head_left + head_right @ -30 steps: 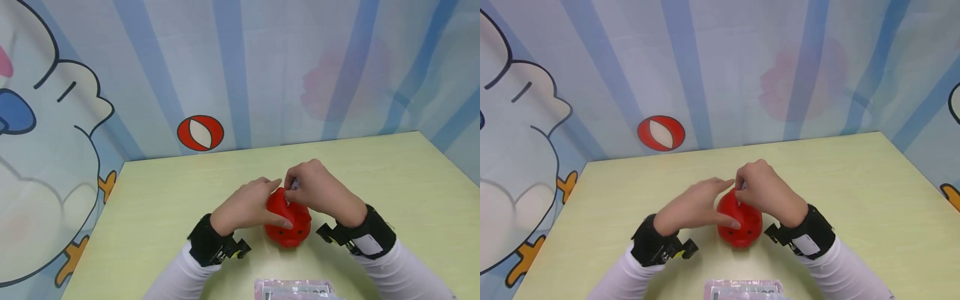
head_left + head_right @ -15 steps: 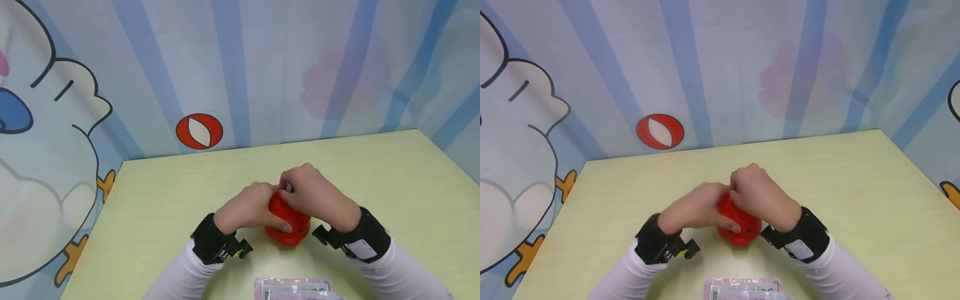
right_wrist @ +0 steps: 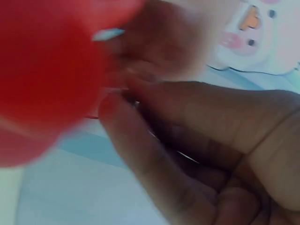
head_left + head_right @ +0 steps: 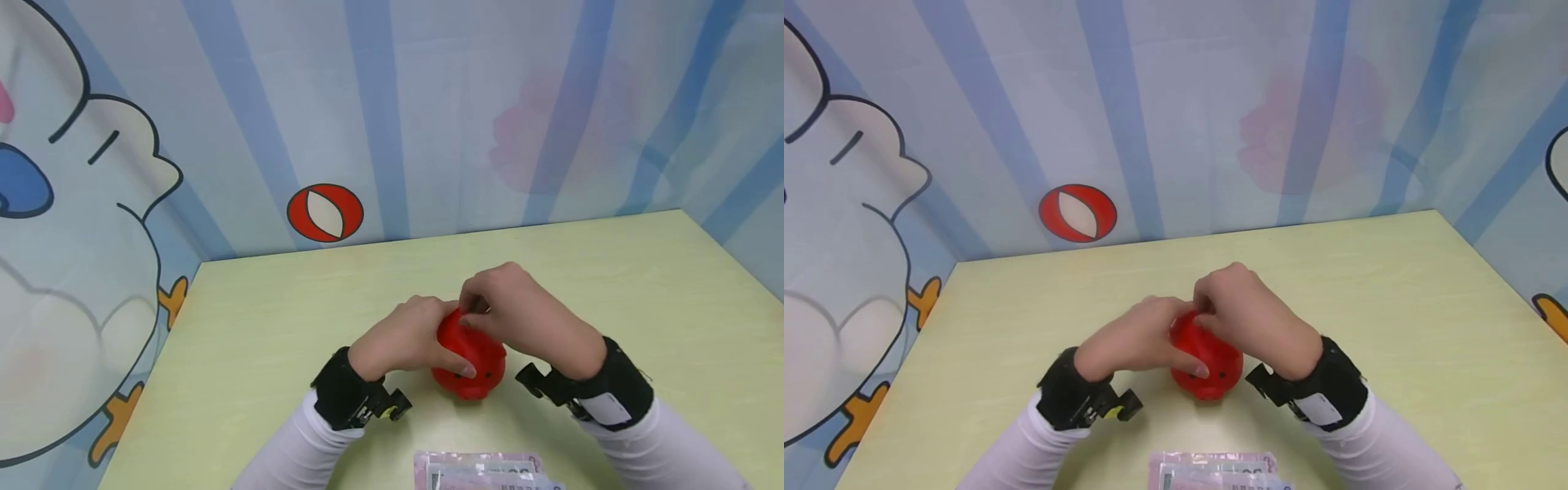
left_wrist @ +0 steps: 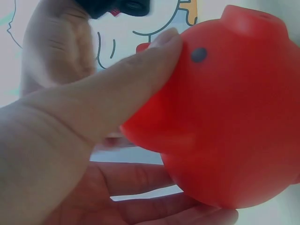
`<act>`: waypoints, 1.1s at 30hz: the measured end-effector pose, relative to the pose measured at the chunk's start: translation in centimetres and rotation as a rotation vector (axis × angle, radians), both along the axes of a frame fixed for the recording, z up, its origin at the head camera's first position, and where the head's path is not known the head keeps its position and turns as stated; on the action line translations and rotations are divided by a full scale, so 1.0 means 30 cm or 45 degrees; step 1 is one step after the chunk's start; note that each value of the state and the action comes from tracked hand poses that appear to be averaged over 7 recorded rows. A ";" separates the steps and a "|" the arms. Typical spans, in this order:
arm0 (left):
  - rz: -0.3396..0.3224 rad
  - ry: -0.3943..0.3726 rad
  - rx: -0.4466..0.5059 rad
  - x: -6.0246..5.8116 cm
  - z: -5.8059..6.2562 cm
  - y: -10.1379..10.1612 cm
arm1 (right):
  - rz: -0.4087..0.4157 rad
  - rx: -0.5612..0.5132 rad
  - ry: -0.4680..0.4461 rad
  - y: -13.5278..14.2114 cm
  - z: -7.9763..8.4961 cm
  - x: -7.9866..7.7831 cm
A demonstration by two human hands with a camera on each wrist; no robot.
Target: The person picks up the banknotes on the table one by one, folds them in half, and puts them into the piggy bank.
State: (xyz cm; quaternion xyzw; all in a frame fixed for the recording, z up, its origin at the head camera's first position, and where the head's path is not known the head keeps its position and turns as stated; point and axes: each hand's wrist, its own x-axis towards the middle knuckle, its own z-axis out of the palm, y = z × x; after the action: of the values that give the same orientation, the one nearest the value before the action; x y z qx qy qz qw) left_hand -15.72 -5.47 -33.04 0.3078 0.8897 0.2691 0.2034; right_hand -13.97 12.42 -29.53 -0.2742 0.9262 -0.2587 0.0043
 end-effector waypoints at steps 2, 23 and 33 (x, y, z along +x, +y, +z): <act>-0.007 0.010 0.004 0.002 -0.002 0.000 | 0.022 0.046 -0.036 -0.003 -0.008 -0.006; 0.068 -0.018 -0.014 0.008 -0.003 -0.020 | 0.084 0.310 -0.099 0.003 0.022 0.020; 0.114 0.115 -0.108 0.060 0.019 -0.048 | 0.002 0.376 -0.011 0.013 0.037 0.043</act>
State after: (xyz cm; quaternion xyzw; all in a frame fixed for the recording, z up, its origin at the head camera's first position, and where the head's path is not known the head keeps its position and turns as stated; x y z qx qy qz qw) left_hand -13.90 -6.91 -32.47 0.2708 0.9213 0.2259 0.1636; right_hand -12.68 12.81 -28.43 -0.2702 0.9539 -0.1209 0.0489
